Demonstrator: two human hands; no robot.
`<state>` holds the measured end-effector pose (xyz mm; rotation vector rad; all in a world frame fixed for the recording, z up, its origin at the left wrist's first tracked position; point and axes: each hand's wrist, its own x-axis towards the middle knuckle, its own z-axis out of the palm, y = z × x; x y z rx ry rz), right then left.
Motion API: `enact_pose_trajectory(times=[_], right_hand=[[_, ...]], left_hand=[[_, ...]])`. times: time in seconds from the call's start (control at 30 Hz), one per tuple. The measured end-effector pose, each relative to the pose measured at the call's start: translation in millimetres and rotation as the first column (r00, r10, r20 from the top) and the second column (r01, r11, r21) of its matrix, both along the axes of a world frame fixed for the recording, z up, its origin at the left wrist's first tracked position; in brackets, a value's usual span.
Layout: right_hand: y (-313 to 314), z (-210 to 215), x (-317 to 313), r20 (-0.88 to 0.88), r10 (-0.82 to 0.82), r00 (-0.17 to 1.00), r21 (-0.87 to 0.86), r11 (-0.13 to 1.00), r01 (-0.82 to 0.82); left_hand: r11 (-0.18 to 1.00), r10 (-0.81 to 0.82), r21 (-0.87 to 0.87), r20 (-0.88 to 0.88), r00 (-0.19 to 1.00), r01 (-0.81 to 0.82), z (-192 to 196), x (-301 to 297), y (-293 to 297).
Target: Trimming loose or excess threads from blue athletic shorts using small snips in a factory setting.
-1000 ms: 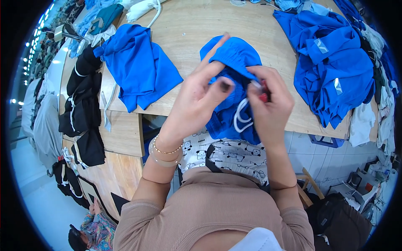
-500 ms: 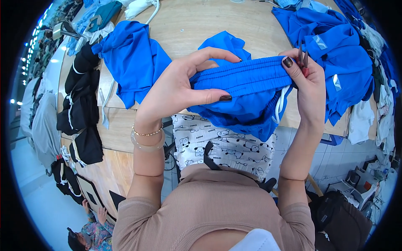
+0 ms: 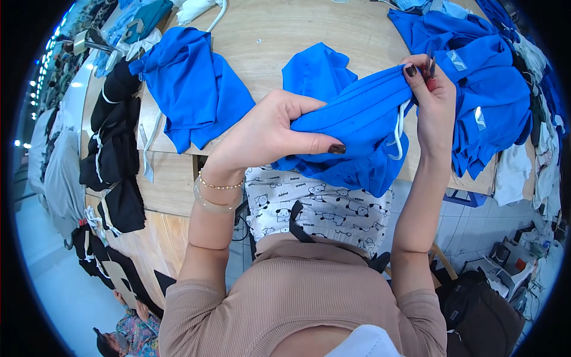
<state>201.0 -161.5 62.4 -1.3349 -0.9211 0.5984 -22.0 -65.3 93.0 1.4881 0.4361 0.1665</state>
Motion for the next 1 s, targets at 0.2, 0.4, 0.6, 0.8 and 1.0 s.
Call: enact_pose_trajectory(times=[0.2,0.4,0.6,0.8,1.0], right_hand=[[2.4,-5.3,8.7,-0.005,-0.011,1.000,0.003,1.000,0.011],[9.9,-3.8,8.8,-0.019,0.164,0.986,-0.133,0.977,-0.165],[16.0,-0.7,6.9,-0.045,0.210,0.977,-0.093,0.972,-0.214],[25.3,-16.4,5.7,-0.115,0.245,0.963,-0.042,0.967,-0.251],[20.5,-35.6,-19.3,-0.355,0.408,0.841,-0.034,0.893,-0.448]], left_hand=[[0.999,-0.004,0.036,-0.033,0.999,0.005,-10.1,-2.0,7.6],[1.000,-0.004,0.005,0.003,1.000,0.004,-22.3,0.3,28.5],[0.998,-0.037,-0.059,-0.058,0.998,0.033,-12.0,7.8,28.6],[0.966,-0.048,0.258,0.200,0.979,-0.006,-19.7,11.0,10.9],[0.930,0.027,0.319,0.442,0.897,-0.185,-35.0,15.5,4.1]])
